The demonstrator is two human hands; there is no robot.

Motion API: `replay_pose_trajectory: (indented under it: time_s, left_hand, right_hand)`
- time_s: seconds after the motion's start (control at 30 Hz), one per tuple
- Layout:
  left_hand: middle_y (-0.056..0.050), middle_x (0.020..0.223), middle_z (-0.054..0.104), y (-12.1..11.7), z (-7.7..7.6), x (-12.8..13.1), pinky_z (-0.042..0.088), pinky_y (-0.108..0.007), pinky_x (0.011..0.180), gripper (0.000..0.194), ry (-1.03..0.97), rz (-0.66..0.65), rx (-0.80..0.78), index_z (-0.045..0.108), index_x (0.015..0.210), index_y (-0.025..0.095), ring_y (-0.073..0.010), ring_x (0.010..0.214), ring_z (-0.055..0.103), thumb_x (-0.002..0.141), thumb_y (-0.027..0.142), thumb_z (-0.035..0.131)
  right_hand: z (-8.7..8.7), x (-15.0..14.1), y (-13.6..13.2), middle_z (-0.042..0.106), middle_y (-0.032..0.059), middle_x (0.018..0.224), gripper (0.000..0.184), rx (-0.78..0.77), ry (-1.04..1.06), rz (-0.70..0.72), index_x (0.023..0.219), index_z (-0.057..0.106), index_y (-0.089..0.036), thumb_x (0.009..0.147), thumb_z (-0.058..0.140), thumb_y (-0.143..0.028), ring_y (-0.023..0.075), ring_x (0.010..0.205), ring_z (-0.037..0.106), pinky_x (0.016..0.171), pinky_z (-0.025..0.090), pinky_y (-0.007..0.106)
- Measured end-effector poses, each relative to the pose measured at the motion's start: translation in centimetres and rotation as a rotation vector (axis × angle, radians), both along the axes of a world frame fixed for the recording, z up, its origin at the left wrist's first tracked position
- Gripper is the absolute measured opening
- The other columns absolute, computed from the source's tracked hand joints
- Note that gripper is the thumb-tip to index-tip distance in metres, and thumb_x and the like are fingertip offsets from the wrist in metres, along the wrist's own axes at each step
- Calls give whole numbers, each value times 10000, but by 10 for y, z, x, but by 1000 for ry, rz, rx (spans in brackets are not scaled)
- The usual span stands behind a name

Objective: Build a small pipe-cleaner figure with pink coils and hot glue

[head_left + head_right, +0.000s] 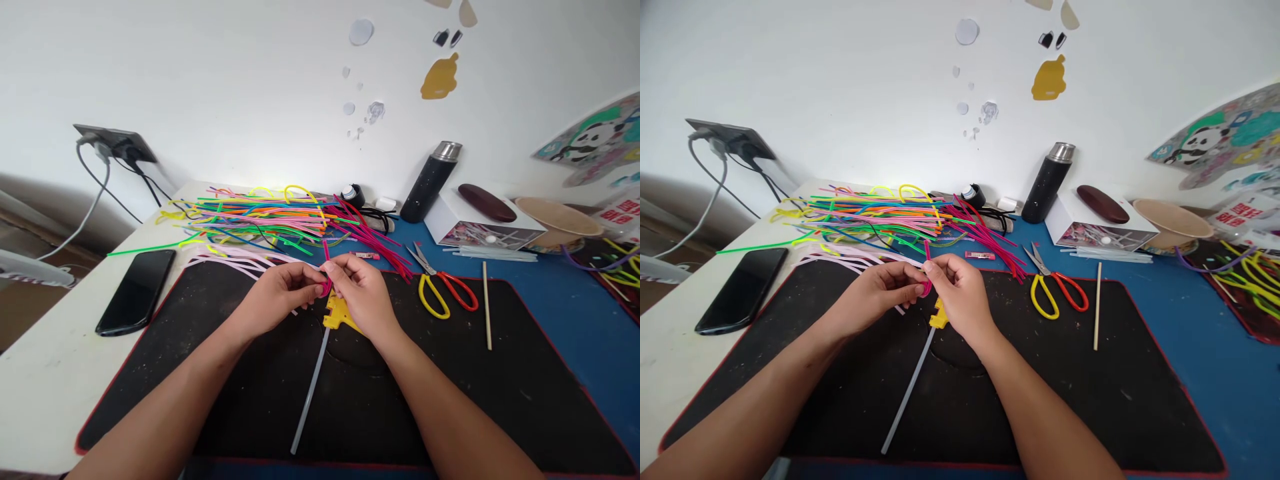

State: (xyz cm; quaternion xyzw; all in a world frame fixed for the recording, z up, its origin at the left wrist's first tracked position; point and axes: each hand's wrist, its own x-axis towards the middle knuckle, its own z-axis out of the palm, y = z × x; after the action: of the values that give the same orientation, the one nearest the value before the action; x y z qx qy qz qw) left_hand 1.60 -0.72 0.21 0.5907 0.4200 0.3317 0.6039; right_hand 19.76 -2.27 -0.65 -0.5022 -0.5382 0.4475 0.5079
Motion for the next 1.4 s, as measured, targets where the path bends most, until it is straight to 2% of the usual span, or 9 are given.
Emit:
replay_pose_trajectory:
  time_s: [0.2, 0.4, 0.57, 0.7, 0.8, 0.9, 1.13, 1.4]
  left_hand:
    - [-43, 797, 760, -1, 1, 2, 549, -280, 629, 283, -39, -46, -37, 769, 848, 173, -144, 633, 640, 776, 423, 880]
    - [-41, 763, 765, -3, 2, 2, 561, -275, 647, 311, -93, -118, -120, 777, 866, 176, -151, 650, 680, 755, 427, 922]
    - [-65, 795, 795, -4, 1, 2, 566, -260, 665, 336, -162, -199, -203, 757, 889, 167, -168, 712, 737, 771, 428, 932]
    - [-72, 845, 818, -1, -1, 0, 581, -257, 670, 356, -256, -69, -201, 731, 898, 165, -179, 737, 764, 778, 427, 940]
    - [-85, 881, 835, 2, -2, -2, 599, -261, 692, 376, -343, 81, -177, 729, 906, 158, -192, 780, 782, 771, 432, 948]
    - [-72, 833, 823, 4, -1, -2, 591, -256, 678, 362, -388, 169, -142, 733, 877, 155, -174, 735, 757, 766, 419, 954]
    - [-19, 725, 751, 5, -1, -2, 514, -233, 582, 341, -355, 179, -81, 729, 804, 156, -125, 613, 658, 753, 406, 956]
    - [0, 650, 709, 5, -4, -1, 470, -230, 557, 329, -312, 178, -75, 722, 790, 167, -123, 591, 622, 737, 400, 948]
  right_hand:
    - [-1, -1, 0, 662, -2, 722, 339, 6, 14, 8, 869, 734, -224, 921, 743, -559, 157, 604, 559, 567, 454, 283]
    - [-1, -2, -1, 717, 29, 817, 382, -1, 29, 10, 883, 736, -222, 912, 753, -602, 189, 726, 638, 634, 515, 289]
    - [-1, -2, -2, 593, -11, 680, 473, -26, 80, 2, 826, 713, -225, 931, 713, -686, 160, 616, 545, 554, 455, 275]
    - [0, -1, -1, 535, -35, 626, 462, -14, 102, 11, 880, 739, -217, 950, 702, -672, 142, 573, 502, 546, 417, 270]
    - [-1, 0, -1, 541, -35, 634, 422, -11, 93, -7, 902, 741, -209, 945, 724, -629, 138, 574, 486, 537, 388, 266]
    - [-1, -1, -2, 588, -21, 671, 351, 21, 38, -48, 873, 733, -211, 921, 766, -557, 141, 589, 488, 548, 400, 269]
    - [1, -6, -8, 740, 47, 869, 223, 62, -50, -37, 948, 758, -221, 951, 731, -442, 203, 779, 653, 641, 488, 295]
    - [1, -6, -9, 713, 20, 800, 184, 76, -92, -26, 955, 746, -222, 945, 722, -405, 185, 705, 635, 639, 482, 304]
